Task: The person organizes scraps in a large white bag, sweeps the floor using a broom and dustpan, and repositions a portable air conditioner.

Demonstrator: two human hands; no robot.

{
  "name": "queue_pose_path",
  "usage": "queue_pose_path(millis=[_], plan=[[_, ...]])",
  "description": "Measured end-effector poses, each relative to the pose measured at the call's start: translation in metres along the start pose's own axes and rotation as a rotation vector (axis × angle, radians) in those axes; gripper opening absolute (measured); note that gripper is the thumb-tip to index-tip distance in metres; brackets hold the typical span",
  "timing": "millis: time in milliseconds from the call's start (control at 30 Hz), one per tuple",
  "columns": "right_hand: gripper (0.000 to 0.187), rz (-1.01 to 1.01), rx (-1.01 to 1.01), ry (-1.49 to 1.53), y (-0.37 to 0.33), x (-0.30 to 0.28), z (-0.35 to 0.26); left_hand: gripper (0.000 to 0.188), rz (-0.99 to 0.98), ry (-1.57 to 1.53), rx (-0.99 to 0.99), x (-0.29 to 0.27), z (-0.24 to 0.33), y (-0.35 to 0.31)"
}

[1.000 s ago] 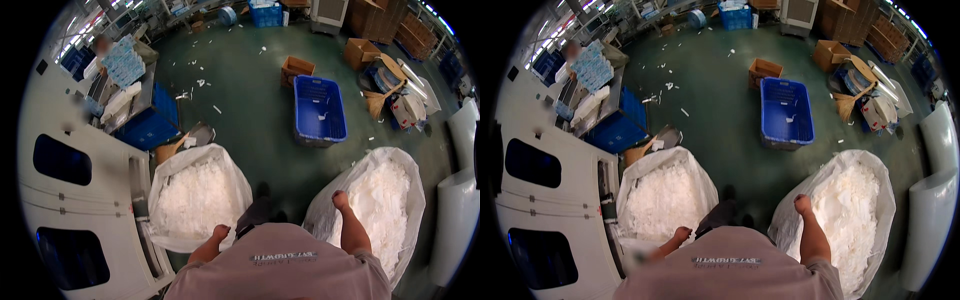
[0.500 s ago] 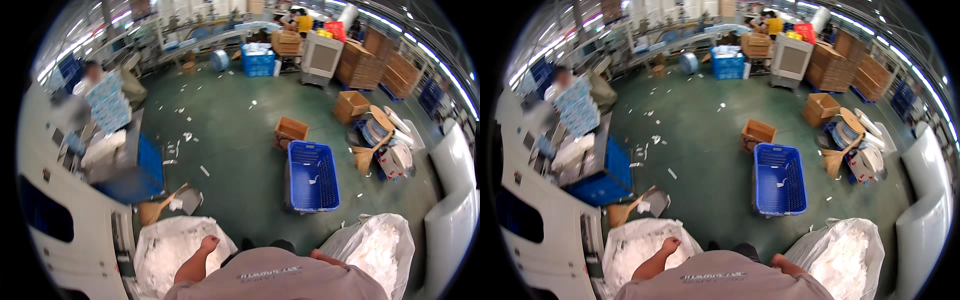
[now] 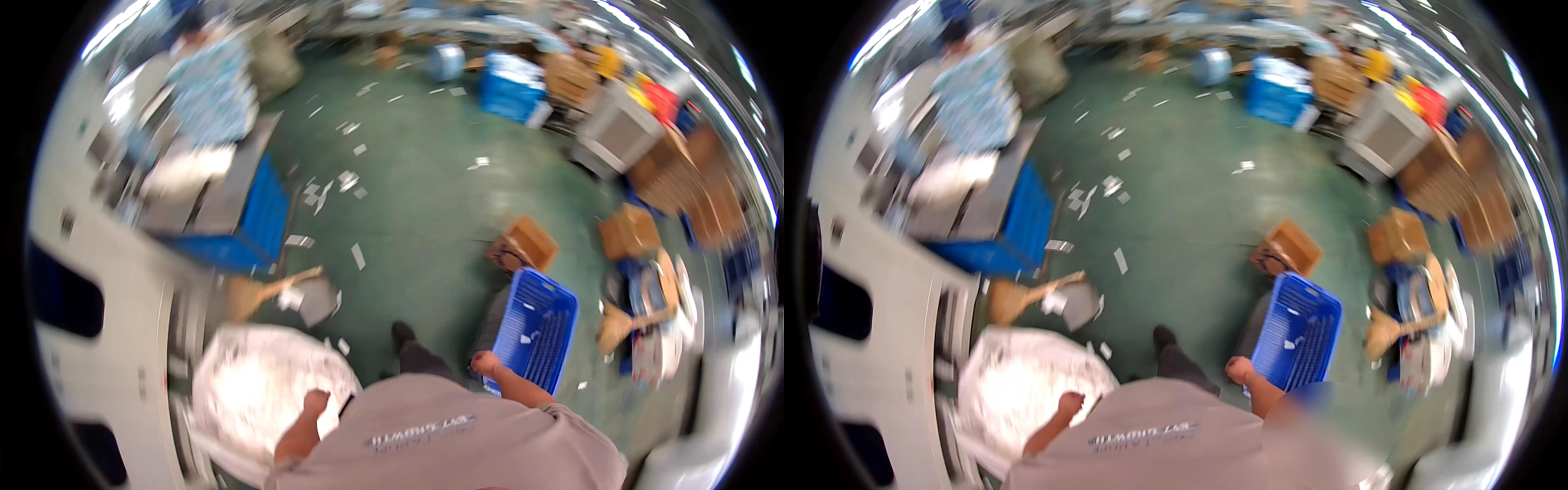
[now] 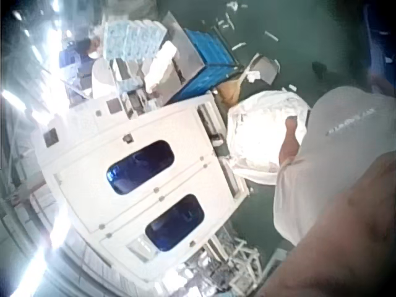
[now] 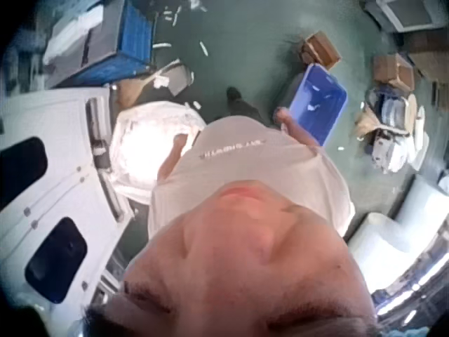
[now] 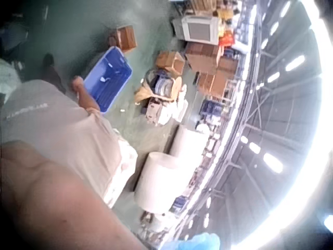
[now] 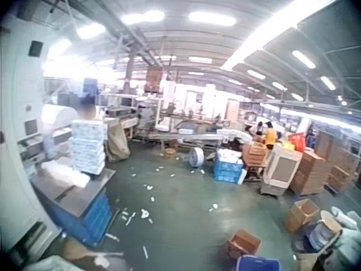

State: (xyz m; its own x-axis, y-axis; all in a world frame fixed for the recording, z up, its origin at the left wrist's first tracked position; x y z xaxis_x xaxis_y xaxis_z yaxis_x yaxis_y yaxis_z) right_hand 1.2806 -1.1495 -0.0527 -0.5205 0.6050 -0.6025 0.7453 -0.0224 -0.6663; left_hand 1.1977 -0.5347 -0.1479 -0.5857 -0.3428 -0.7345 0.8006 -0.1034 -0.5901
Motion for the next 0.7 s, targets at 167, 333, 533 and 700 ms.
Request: queue_pose_path(millis=[167,333,533,700], plan=[[0.025,-0.309,-0.191,-0.304,0.136,-0.049,-0.040,0.053,-0.202,0.069,-0.327,0.010,-0.001,-0.051],[0.009,-0.179,-0.916,-1.341,0.253,-0.102,-0.127,0.030,0.250,-0.825,-0.750,-0.023,0.044,-0.058],[0.013,0.024,-0.610,-0.441,0.383,-0.156,-0.304,0.034,0.315,-0.995,-0.737,-0.062,0.071,0.011],[0.018,-0.255,-0.514,-0.194,0.377,-0.074,-0.452,0.034,0.325,-0.851,-0.808,-0.079,0.025,0.035]])
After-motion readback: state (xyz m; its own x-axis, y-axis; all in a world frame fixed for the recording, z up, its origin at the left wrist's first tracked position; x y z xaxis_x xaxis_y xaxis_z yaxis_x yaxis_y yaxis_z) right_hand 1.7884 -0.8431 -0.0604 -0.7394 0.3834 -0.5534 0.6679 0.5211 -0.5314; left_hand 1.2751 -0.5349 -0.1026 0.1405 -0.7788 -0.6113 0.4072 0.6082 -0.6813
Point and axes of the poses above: each hand's wrist, its own y-axis towards the middle knuckle, its own x-axis out of the palm, z = x × y, the point moved 7 cm from there along y, towards the middle knuckle, and after that the axes turned 10 degrees about y, right-handed, at the moved point
